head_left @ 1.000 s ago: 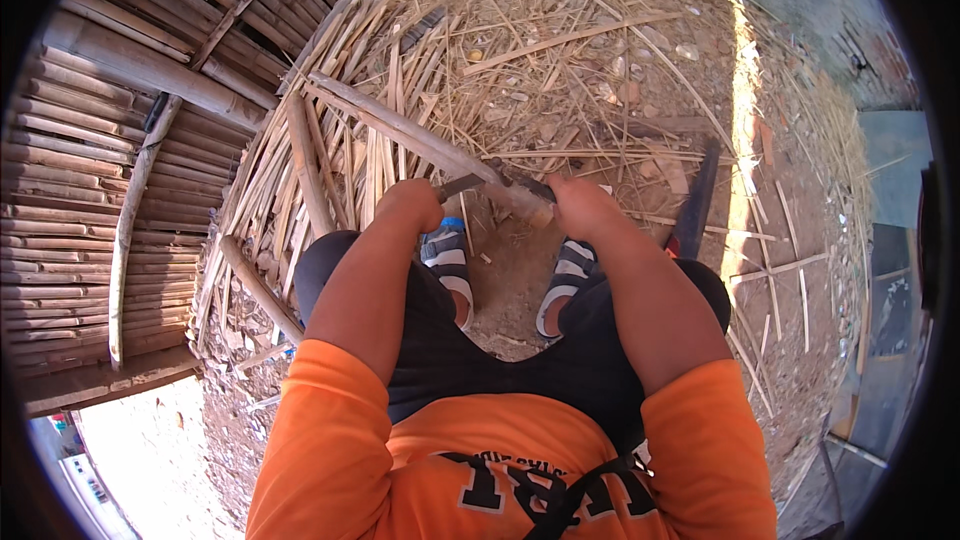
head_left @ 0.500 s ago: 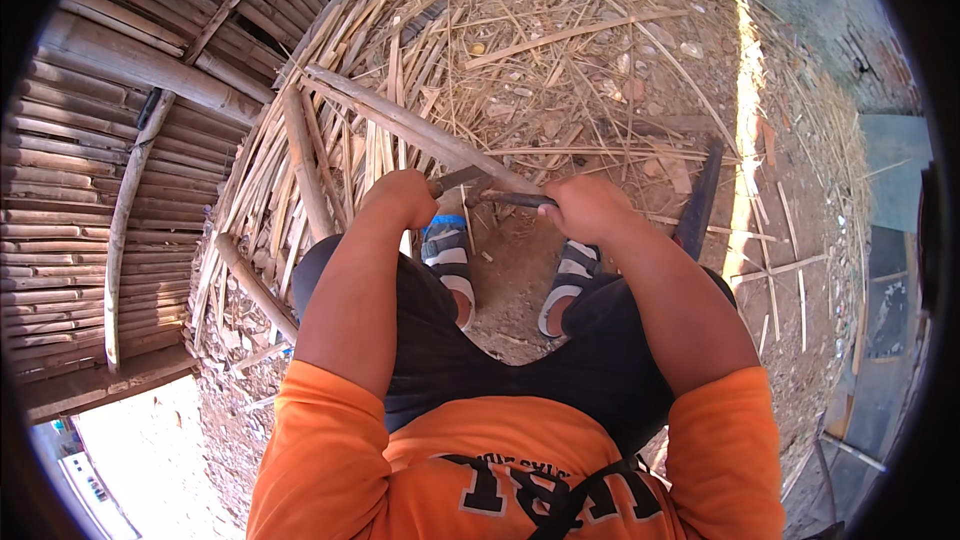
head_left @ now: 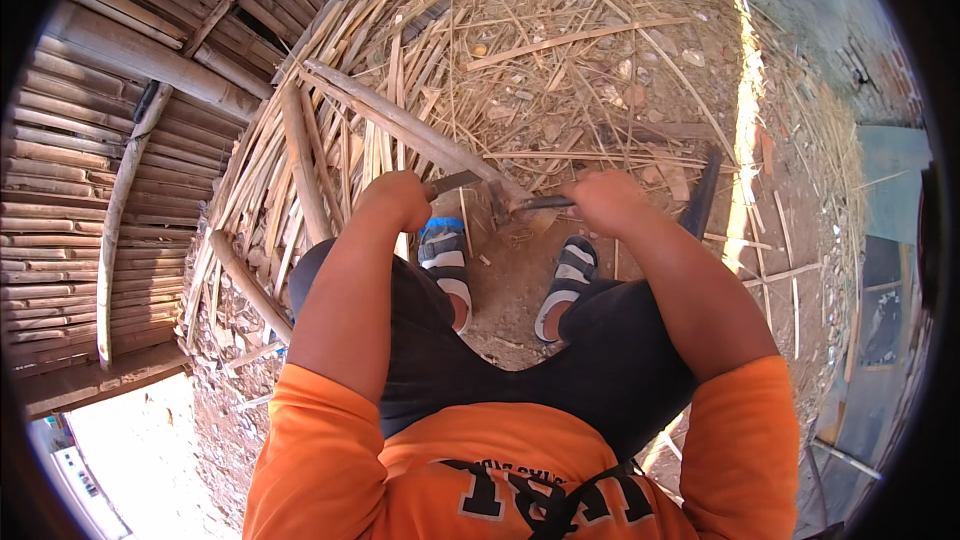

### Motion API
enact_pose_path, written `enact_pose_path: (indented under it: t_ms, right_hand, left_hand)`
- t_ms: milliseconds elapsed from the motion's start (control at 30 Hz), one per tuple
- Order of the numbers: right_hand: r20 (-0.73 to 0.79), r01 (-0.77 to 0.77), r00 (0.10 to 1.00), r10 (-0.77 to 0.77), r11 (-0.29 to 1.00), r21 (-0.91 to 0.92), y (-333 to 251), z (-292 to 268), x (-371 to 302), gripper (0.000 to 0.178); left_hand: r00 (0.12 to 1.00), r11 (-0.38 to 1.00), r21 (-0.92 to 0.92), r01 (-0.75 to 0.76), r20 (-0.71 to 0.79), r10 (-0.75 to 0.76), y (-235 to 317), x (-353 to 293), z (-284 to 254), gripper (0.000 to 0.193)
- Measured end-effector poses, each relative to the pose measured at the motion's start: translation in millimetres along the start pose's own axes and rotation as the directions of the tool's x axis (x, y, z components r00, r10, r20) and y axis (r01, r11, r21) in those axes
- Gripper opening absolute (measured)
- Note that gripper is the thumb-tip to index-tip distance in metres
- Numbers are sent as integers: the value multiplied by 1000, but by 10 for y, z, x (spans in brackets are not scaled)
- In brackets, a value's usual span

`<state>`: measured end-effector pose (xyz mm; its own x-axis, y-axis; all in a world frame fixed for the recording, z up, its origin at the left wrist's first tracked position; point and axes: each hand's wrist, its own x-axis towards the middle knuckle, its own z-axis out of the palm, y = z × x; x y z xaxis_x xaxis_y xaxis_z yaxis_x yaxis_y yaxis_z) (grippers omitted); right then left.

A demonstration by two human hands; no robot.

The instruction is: The person uses a hammer and a metal rod to split or shape pieces of bamboo on a dirt floor.

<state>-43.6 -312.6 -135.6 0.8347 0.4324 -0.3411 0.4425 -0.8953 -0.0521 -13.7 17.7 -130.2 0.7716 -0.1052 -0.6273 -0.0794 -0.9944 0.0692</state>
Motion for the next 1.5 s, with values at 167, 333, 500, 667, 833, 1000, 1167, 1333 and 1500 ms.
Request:
enact_pose_path:
  t_ms: [167,333,500,667,833,1000,1167,1333,1500]
  right_hand:
    - [-59,-316,938,341,912,260,262,-322,-43,26]
    - [87,73,991,-97,966,247,-274,-312,-135,24]
    - [204,41,975,-91,971,237,-200,110,44,28]
    - [126,-40,992,10,971,236,-63,-121,40,28]
    - [89,129,984,-155,959,251,-231,-136,-59,27]
    - [54,-378,926,375,903,206,442,160,97,28]
    - [121,-15,993,-13,975,223,48,-63,53,29]
    - [251,-20,968,-22,987,162,-195,165,207,30]
    - [354,-65,935,33,995,78,-163,288,389,30]
  left_hand:
    - [997,994,105,12,76,-20,-15,-118,18,38]
    - [990,984,176,35,129,-58,35,-94,-28,39]
    - [1000,998,68,-10,17,9,86,-165,-64,37]
    - [998,999,-34,32,-47,-34,37,-74,-44,36]
    - [1000,999,-33,8,-5,-9,-27,-67,-8,42]
    - [1000,999,50,-4,21,2,55,-53,-35,35]
    - [996,992,122,-2,84,-8,35,115,104,35]
    - [993,987,158,-7,120,-12,351,430,290,37]
    - [996,999,31,-35,89,32,279,679,543,34]
